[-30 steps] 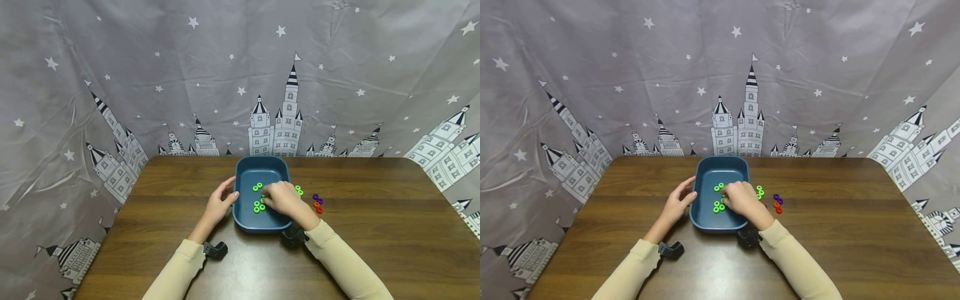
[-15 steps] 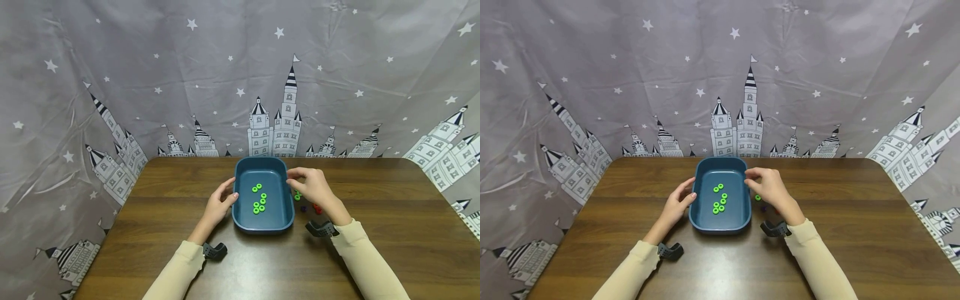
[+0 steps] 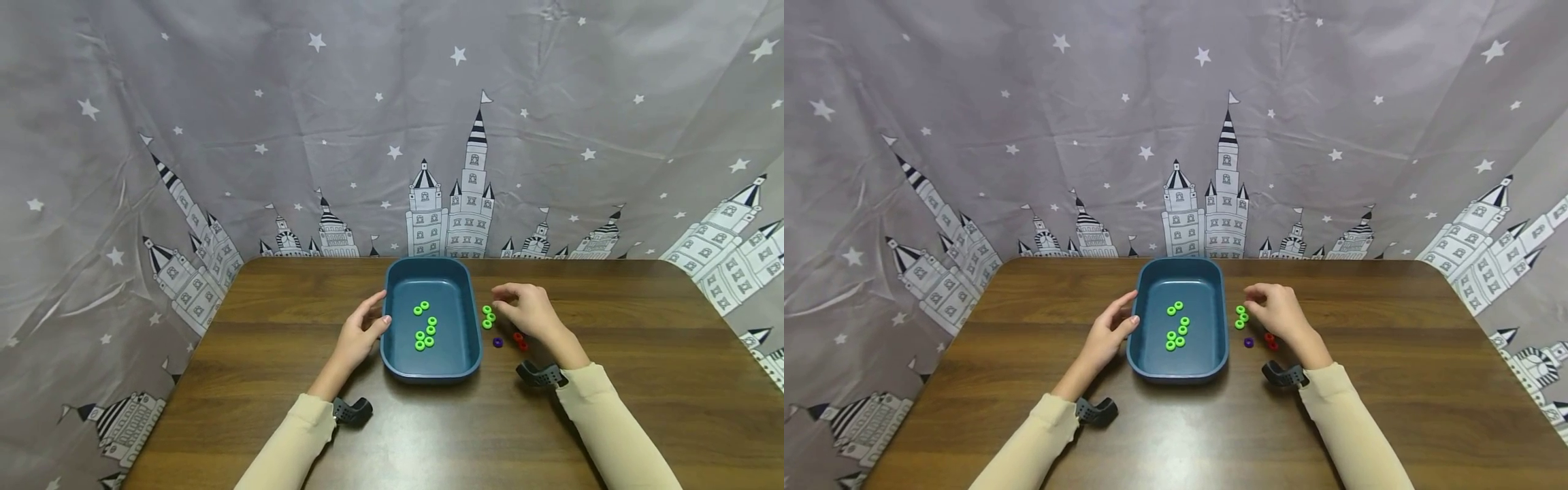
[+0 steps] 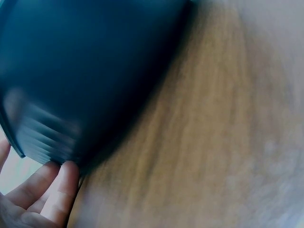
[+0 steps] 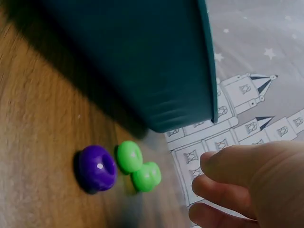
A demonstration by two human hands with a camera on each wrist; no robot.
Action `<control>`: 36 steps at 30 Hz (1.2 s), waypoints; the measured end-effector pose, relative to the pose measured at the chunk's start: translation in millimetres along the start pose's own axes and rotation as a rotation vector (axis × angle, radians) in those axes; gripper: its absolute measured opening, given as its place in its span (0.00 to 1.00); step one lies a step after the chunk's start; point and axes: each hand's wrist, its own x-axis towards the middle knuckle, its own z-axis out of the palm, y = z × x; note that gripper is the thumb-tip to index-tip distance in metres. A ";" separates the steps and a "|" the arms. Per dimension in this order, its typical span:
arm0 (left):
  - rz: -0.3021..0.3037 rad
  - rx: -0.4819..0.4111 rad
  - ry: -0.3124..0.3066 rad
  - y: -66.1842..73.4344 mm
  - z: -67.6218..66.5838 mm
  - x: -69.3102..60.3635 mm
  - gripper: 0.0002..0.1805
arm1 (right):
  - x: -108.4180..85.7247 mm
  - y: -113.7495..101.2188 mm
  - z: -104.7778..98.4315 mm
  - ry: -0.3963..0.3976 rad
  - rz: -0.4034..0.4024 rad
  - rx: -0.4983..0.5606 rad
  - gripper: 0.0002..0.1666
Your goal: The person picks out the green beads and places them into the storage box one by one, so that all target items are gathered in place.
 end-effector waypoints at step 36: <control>0.027 -0.003 -0.004 -1.0 0.5 0.0 0.29 | -6.6 22.3 23.2 -0.065 -0.051 -0.073 0.12</control>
